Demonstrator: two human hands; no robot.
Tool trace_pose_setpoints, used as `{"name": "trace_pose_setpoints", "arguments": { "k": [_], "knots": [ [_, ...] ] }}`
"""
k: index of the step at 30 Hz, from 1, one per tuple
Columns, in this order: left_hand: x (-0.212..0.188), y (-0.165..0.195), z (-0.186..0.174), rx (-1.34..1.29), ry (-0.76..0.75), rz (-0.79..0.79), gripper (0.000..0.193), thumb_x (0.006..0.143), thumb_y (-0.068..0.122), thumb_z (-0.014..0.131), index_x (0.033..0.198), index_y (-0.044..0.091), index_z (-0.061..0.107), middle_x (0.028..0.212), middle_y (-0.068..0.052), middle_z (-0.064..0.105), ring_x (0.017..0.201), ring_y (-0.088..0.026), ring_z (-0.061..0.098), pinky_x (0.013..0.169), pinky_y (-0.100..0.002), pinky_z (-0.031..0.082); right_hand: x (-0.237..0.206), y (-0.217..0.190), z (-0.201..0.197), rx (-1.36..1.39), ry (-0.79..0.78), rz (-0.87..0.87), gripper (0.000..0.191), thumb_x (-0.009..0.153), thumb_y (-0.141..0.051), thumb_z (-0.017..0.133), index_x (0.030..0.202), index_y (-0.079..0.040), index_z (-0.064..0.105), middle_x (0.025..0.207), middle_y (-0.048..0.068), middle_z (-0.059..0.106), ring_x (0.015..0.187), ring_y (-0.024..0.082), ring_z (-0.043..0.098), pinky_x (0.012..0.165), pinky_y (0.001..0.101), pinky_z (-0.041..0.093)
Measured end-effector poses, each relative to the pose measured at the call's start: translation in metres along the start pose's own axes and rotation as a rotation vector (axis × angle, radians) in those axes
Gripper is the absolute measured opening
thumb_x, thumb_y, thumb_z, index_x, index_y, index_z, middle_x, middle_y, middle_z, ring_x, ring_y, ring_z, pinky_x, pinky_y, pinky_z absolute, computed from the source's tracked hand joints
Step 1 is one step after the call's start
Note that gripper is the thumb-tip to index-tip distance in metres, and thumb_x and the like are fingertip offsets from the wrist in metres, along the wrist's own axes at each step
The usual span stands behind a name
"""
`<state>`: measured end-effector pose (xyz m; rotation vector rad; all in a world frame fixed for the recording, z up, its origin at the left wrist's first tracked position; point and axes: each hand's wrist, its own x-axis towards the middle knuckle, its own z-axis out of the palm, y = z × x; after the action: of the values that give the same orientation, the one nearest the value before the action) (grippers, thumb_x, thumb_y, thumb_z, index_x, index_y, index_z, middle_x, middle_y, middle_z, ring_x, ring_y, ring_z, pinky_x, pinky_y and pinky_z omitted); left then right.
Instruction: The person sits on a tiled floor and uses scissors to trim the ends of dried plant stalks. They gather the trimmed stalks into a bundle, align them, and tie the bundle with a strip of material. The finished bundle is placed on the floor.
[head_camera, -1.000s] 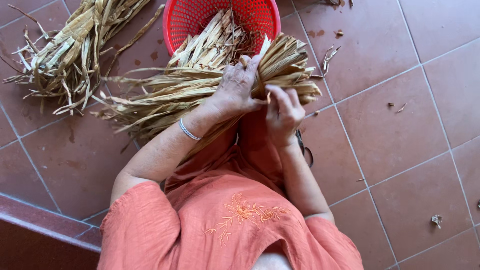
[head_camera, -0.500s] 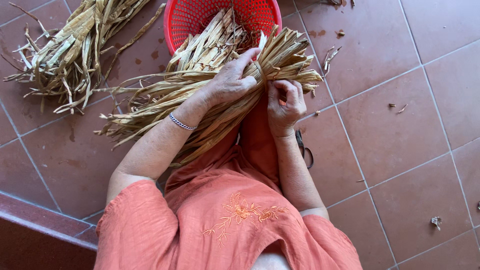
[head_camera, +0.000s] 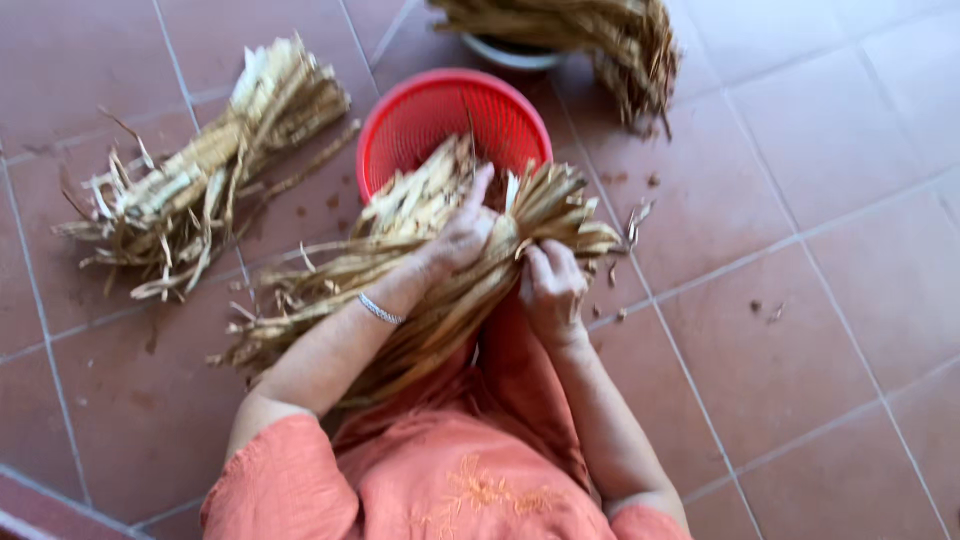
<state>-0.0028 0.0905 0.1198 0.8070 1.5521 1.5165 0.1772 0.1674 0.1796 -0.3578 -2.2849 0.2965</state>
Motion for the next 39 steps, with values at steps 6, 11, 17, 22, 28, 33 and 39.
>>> {"name": "trace_pose_setpoints", "arguments": {
  "k": [6, 11, 17, 22, 28, 33, 39],
  "knots": [
    [0.002, -0.009, 0.003, 0.241, 0.134, 0.123, 0.079, 0.093, 0.000, 0.042, 0.165, 0.017, 0.012, 0.091, -0.010, 0.076, 0.080, -0.016, 0.071, 0.084, -0.032, 0.056, 0.004, 0.003, 0.018, -0.044, 0.035, -0.001, 0.030, 0.078, 0.003, 0.067, 0.107, 0.000, 0.065, 0.102, 0.018, 0.068, 0.094, 0.036, 0.068, 0.082, 0.0427, 0.057],
    [-0.005, 0.008, 0.010, 0.352, 0.323, 0.099, 0.085, 0.096, -0.003, 0.050, 0.169, 0.021, 0.013, 0.078, -0.018, 0.064, 0.072, -0.024, 0.066, 0.077, -0.037, 0.059, 0.000, 0.003, 0.022, 0.074, 0.148, 0.089, 0.020, 0.078, 0.005, 0.068, 0.094, -0.006, 0.062, 0.093, 0.013, 0.069, 0.086, 0.032, 0.069, 0.080, 0.0411, 0.057],
    [-0.010, 0.022, 0.019, 0.233, 0.452, 0.137, 0.063, 0.095, 0.002, 0.061, 0.150, 0.009, 0.033, 0.081, -0.014, 0.075, 0.078, -0.020, 0.074, 0.077, -0.034, 0.057, -0.011, 0.009, 0.018, 0.359, 0.093, 0.466, 0.017, 0.077, 0.003, 0.072, 0.081, -0.008, 0.059, 0.084, 0.007, 0.065, 0.072, 0.020, 0.064, 0.068, 0.0325, 0.054],
    [-0.013, 0.029, 0.021, 0.369, 0.457, 0.379, 0.016, 0.090, 0.001, 0.069, 0.106, 0.004, 0.070, 0.096, -0.012, 0.075, 0.089, -0.021, 0.074, 0.079, -0.033, 0.059, -0.014, 0.032, 0.016, 0.522, -0.048, 0.504, 0.024, 0.080, 0.006, 0.073, 0.081, -0.007, 0.054, 0.073, -0.001, 0.053, 0.068, 0.010, 0.049, 0.065, 0.0248, 0.044],
    [-0.041, 0.053, 0.026, 0.325, 0.328, 0.405, 0.015, 0.088, -0.003, 0.072, 0.099, 0.006, 0.075, 0.098, -0.007, 0.068, 0.095, -0.019, 0.067, 0.079, -0.030, 0.056, -0.019, 0.030, 0.002, 0.958, -0.144, 0.781, 0.032, 0.086, 0.008, 0.073, 0.086, -0.011, 0.047, 0.080, -0.007, 0.045, 0.069, 0.003, 0.038, 0.060, 0.0196, 0.032],
    [-0.055, 0.078, 0.026, 0.598, 0.253, 0.725, 0.017, 0.088, 0.002, 0.078, 0.104, 0.006, 0.076, 0.101, -0.007, 0.068, 0.098, -0.024, 0.066, 0.088, -0.035, 0.056, -0.015, 0.019, -0.009, 1.089, -0.107, 0.680, 0.035, 0.091, 0.006, 0.075, 0.092, -0.012, 0.046, 0.090, -0.007, 0.052, 0.080, 0.002, 0.046, 0.071, 0.0192, 0.042],
    [-0.047, 0.090, 0.019, 0.803, 0.062, 0.881, 0.022, 0.090, -0.003, 0.071, 0.112, 0.003, 0.070, 0.102, -0.011, 0.068, 0.090, -0.029, 0.065, 0.079, -0.039, 0.055, -0.025, 0.022, -0.001, 0.965, -0.112, 0.762, 0.037, 0.089, 0.005, 0.079, 0.087, -0.012, 0.047, 0.080, -0.006, 0.044, 0.070, 0.003, 0.036, 0.062, 0.0199, 0.034]
  ]
}}
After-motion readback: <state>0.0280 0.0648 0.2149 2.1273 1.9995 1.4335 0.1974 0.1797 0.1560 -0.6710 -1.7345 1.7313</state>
